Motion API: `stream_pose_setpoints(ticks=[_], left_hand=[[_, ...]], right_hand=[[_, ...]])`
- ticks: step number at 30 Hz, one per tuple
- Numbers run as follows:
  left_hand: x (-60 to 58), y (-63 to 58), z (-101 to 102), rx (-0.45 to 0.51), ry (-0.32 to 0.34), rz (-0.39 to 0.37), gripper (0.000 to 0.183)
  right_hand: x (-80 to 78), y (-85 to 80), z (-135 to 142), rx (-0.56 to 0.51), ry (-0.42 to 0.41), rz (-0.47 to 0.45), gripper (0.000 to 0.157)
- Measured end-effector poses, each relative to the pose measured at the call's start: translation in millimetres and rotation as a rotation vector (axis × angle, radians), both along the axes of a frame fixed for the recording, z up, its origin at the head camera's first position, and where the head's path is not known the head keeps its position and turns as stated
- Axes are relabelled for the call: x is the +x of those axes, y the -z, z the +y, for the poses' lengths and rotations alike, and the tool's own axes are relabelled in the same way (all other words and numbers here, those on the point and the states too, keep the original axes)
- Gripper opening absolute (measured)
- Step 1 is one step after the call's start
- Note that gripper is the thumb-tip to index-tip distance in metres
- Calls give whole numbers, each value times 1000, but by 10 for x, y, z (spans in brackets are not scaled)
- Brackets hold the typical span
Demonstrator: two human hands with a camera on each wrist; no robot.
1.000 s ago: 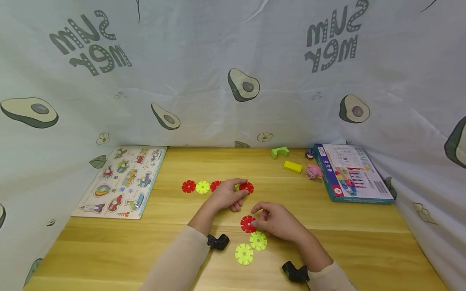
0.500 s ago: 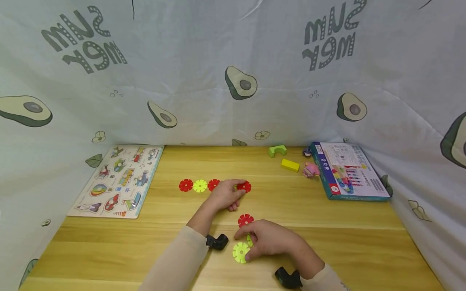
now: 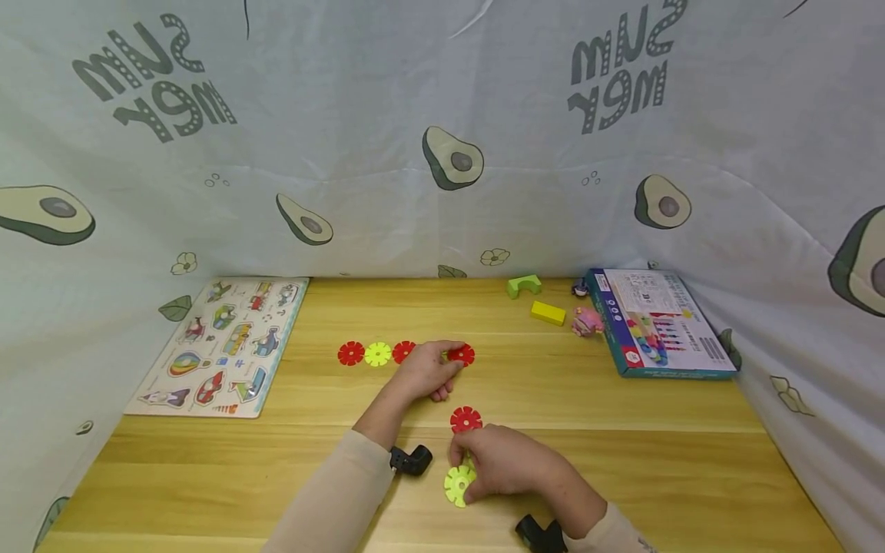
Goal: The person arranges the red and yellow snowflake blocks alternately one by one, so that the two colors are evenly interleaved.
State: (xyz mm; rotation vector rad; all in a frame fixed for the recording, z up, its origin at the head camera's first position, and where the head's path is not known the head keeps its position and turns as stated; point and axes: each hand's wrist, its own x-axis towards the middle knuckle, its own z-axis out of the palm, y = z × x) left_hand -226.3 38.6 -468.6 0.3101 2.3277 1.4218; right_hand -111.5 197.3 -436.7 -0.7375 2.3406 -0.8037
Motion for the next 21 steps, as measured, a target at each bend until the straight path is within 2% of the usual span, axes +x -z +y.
stream_pose_setpoints(ticks=[3, 7, 10, 12, 15, 19, 21], left_hand=[[-4, 3, -2, 7, 5, -3, 40], [-5, 0, -9, 7, 9, 1, 40], [-5, -5, -15, 7, 14, 5, 40], [-7, -6, -15, 5, 16, 4, 40], [-9, -6, -12, -3, 11, -8, 40], [-16, 0, -3, -8, 7, -17, 40], [-15, 2, -1, -7, 11, -14, 40]], right_hand=[[-9, -19, 10, -44, 6, -17, 27], [-80, -54, 64, -171, -4, -37, 18], [-166, -91, 123, -237, 52, -57, 17], [-236, -118, 165, -254, 146, -65, 19], [-366, -129, 222, -296, 336, -102, 24], [-591, -51, 300, -335, 585, -108, 34], [-703, 0, 331, -338, 674, -90, 36]])
